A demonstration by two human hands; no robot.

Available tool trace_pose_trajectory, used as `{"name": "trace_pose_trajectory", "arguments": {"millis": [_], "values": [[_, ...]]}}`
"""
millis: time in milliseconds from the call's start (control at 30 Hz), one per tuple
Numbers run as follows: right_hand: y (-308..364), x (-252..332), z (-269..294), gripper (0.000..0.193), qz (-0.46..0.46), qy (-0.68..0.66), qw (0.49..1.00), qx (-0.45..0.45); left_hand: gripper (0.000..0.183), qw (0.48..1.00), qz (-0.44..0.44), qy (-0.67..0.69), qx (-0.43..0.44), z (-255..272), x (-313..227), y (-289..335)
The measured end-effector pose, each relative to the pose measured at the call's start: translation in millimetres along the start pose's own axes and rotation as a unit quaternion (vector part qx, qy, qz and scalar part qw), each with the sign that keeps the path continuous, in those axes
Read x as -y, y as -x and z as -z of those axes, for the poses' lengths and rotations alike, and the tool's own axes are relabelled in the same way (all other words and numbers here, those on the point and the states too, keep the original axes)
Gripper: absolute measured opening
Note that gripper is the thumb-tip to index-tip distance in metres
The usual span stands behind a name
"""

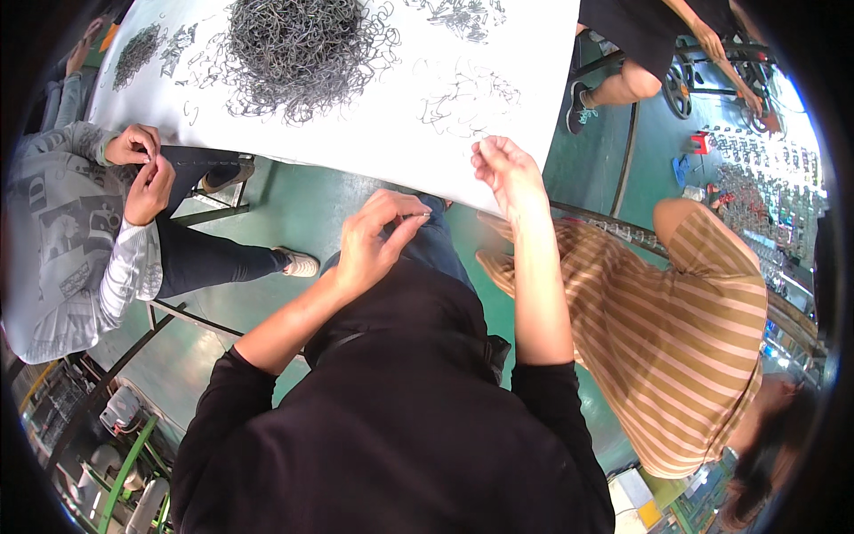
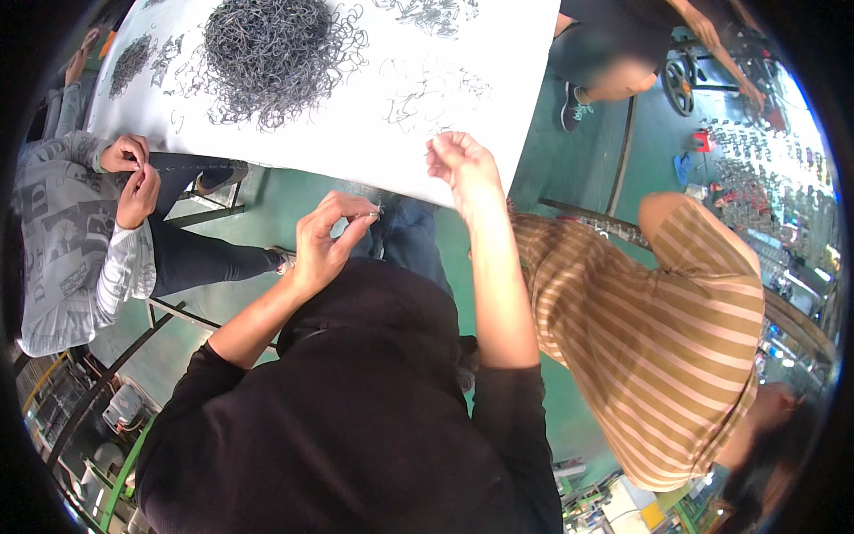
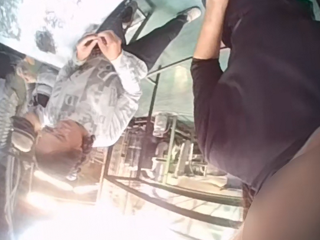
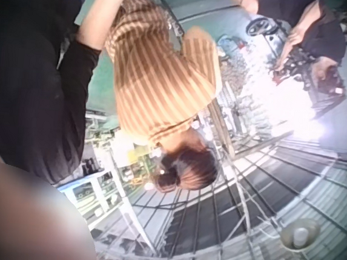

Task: The person sorts small metal wires on a white table, picking them up one by one and placing them into piles. Another person works alongside at the same table, also sorting wires.

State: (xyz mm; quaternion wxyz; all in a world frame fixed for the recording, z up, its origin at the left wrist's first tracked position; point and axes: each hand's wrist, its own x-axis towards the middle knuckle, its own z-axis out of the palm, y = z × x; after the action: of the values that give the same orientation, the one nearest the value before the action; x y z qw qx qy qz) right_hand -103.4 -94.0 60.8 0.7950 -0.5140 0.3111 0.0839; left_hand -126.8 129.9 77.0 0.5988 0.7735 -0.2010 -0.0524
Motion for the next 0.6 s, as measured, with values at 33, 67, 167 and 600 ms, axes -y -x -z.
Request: {"name": "trace_pose_trajectory", "arguments": {"millis": [33, 67, 167, 600], "values": [[22.6, 0.7, -7.9, 0.017, 0.033, 0.002, 0.999, 0.013, 0.011, 1.000, 0.000, -0.006, 0.006, 0.8, 0.2, -0.7], [47.0, 0.6, -14.6, 0.020, 0.059, 0.008, 0.998, 0.013, 0.012, 1.000, 0.005, 0.002, 0.010, 1.8, 0.3, -1.3], [90.9, -7.8, -41.4, 0.029, 0.122, 0.015, 0.992, 0.005, 0.014, 1.000, 0.004, 0.010, 0.021, 4.0, 1.4, -3.9], [111.8, -49.8, -63.1, 0.022, 0.336, 0.065, 0.934, -0.106, 0.040, 0.998, -0.047, 0.025, 0.044, -6.2, 8.2, 0.6]]}}
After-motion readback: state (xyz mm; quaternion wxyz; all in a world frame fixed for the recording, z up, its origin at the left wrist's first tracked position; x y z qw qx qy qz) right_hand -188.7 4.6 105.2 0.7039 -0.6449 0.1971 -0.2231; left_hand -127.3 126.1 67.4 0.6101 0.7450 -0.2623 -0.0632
